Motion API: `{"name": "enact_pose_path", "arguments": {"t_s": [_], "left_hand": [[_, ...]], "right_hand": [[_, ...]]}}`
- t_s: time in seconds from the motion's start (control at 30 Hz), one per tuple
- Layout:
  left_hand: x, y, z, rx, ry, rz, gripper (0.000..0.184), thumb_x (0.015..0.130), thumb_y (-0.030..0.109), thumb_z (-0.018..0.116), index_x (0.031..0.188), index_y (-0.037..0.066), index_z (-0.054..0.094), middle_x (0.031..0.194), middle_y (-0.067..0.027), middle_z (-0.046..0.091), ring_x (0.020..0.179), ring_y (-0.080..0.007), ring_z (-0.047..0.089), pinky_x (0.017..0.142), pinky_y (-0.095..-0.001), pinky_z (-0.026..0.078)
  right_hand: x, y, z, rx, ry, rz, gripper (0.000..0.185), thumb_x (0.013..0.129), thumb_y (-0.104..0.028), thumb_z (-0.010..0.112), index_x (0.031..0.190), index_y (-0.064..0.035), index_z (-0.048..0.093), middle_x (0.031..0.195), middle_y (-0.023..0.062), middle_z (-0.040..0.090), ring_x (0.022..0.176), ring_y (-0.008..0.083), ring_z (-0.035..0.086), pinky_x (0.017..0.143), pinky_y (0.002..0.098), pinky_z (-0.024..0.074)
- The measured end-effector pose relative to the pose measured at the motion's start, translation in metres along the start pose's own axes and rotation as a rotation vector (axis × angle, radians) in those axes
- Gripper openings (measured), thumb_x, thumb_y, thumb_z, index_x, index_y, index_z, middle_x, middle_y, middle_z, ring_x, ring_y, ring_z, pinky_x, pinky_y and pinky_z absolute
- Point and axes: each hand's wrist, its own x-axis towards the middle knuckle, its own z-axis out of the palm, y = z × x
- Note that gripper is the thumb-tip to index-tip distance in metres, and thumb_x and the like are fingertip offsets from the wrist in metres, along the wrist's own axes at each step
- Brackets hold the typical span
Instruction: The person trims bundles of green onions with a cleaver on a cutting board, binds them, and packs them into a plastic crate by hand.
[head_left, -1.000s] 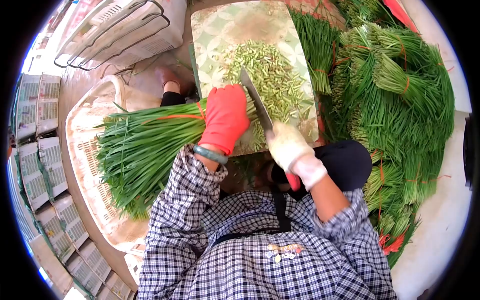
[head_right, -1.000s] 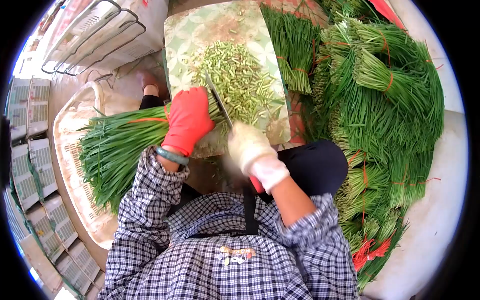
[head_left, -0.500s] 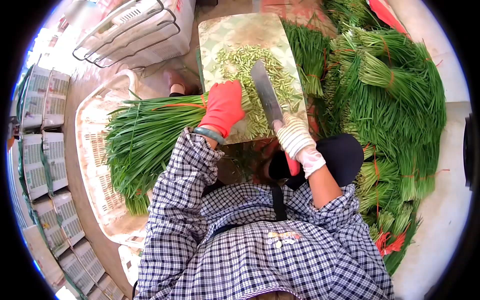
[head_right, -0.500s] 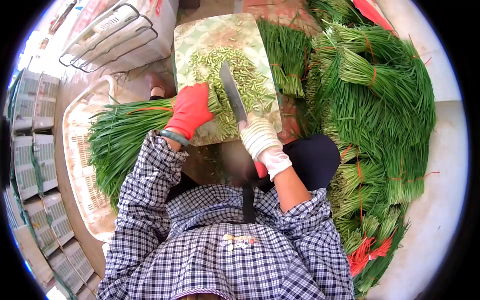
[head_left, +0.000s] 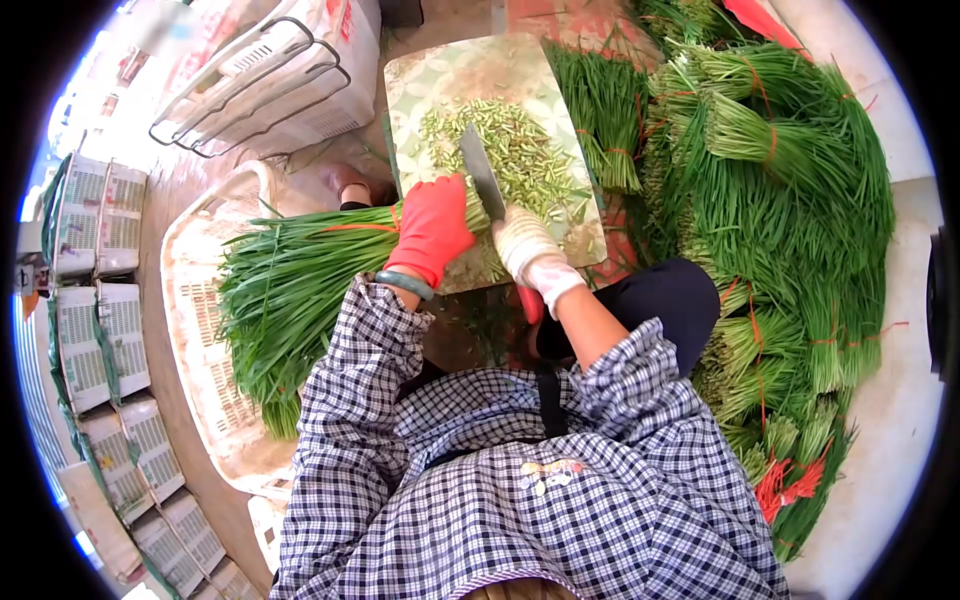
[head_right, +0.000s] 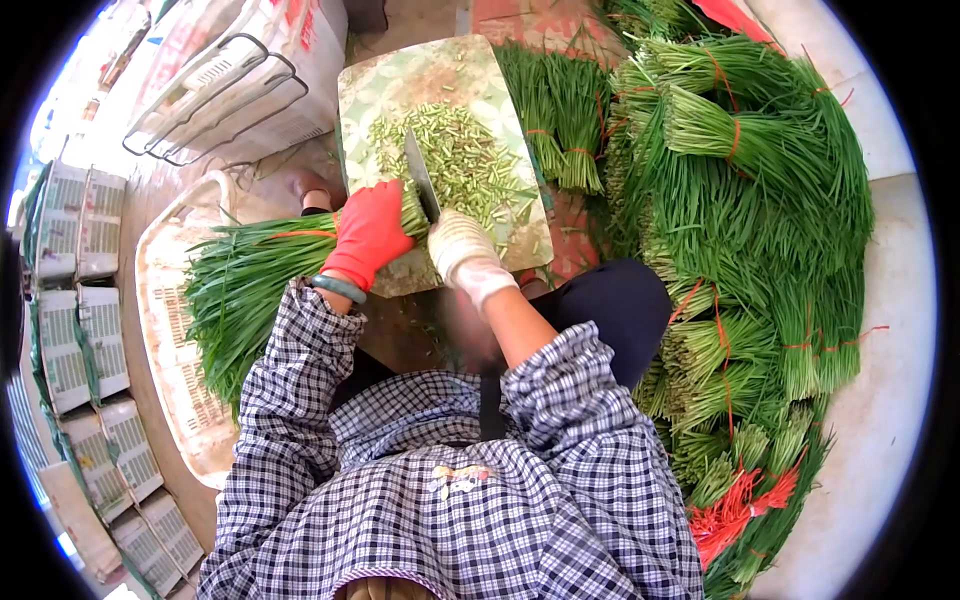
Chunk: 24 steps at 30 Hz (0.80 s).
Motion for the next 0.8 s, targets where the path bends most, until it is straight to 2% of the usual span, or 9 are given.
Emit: {"name": "enact_pose_path", "arguments": {"t_s": [0.27,0.4,0.47,0.53,0.6,0.63,0.7,0.73,0.8], "left_hand": [[-0.047,0.011,-0.080,-0.271,0.103,0.102,0.066,0.064,0.026,0.080,0.121,0.004,0.056,0.106,-0.0197,0.064,0.102,-0.0402,0.060,0.091,-0.0455,0.048],[-0.096,0.009,-0.135,-0.266,0.279,0.268,0.069,0.068,0.029,0.080,0.126,0.003,0.053,0.118,-0.0161,0.063,0.113,-0.0377,0.058,0.105,-0.0487,0.040],[-0.119,0.012,-0.145,-0.271,0.310,0.328,0.069,0.069,0.030,0.080,0.127,0.003,0.053,0.120,-0.0149,0.063,0.116,-0.0361,0.058,0.108,-0.0510,0.037],[-0.141,0.026,-0.144,-0.286,0.268,0.438,0.077,0.057,0.021,0.080,0.128,0.006,0.054,0.122,-0.0120,0.062,0.122,-0.0308,0.055,0.112,-0.0529,0.034],[-0.156,0.041,-0.135,-0.251,0.100,0.419,0.079,0.058,0.018,0.079,0.131,0.006,0.052,0.131,-0.0114,0.058,0.130,-0.0298,0.050,0.114,-0.0532,0.030],[-0.159,0.050,-0.131,-0.187,-0.028,0.445,0.076,0.063,0.021,0.079,0.132,0.005,0.050,0.135,-0.0125,0.055,0.132,-0.0318,0.047,0.115,-0.0544,0.028],[-0.175,0.058,-0.116,-0.157,-0.145,0.476,0.079,0.068,0.015,0.078,0.139,0.003,0.045,0.145,-0.0142,0.046,0.139,-0.0334,0.037,0.118,-0.0517,0.022],[-0.185,0.057,-0.117,-0.177,-0.165,0.474,0.079,0.068,0.015,0.078,0.139,0.003,0.045,0.145,-0.0142,0.046,0.139,-0.0334,0.037,0.118,-0.0517,0.022],[-0.201,0.043,-0.126,-0.782,-0.152,0.246,0.078,0.070,0.018,0.078,0.139,-0.001,0.046,0.144,-0.0172,0.048,0.138,-0.0330,0.040,0.117,-0.0467,0.025]], "right_hand": [[0.028,-0.007,-0.038,0.007,0.029,-0.035,0.037,0.091,-0.032,0.056,0.111,-0.0013,0.064,0.108,0.0255,0.066,0.102,0.0406,0.064,0.090,0.0460,0.0500],[0.001,-0.007,-0.047,0.102,0.446,-0.344,0.046,0.089,-0.032,0.063,0.121,0.0011,0.059,0.113,0.0233,0.064,0.104,0.0376,0.062,0.094,0.0415,0.0484],[-0.008,-0.005,-0.037,0.470,-0.155,-0.361,0.053,0.095,-0.041,0.056,0.130,-0.0010,0.055,0.128,0.0192,0.060,0.114,0.0316,0.059,0.098,0.0380,0.0461],[-0.025,-0.014,-0.012,1.151,-0.972,-0.085,0.063,0.098,-0.052,0.048,0.141,-0.0056,0.045,0.142,0.0124,0.051,0.126,0.0235,0.050,0.106,0.0349,0.0398],[-0.044,-0.011,0.014,1.538,-1.446,0.086,0.060,0.104,-0.048,0.038,0.148,-0.0067,0.035,0.148,0.0066,0.043,0.132,0.0167,0.044,0.111,0.0312,0.0359],[-0.054,-0.013,0.015,1.851,-1.624,0.605,0.066,0.100,-0.051,0.044,0.147,-0.0059,0.036,0.146,0.0078,0.045,0.130,0.0165,0.045,0.110,0.0333,0.0375],[-0.065,-0.013,0.027,1.673,-1.541,0.610,0.070,0.094,-0.053,0.056,0.144,-0.0064,0.040,0.138,0.0089,0.051,0.122,0.0154,0.051,0.103,0.0338,0.0441],[-0.067,-0.008,0.038,1.565,-1.496,0.401,0.069,0.092,-0.051,0.061,0.141,-0.0068,0.043,0.132,0.0086,0.055,0.115,0.0151,0.055,0.098,0.0326,0.0473],[-0.071,0.001,0.060,1.305,-1.350,0.031,0.065,0.087,-0.047,0.070,0.135,-0.0078,0.049,0.120,0.0081,0.062,0.102,0.0145,0.063,0.089,0.0302,0.0539]]}}
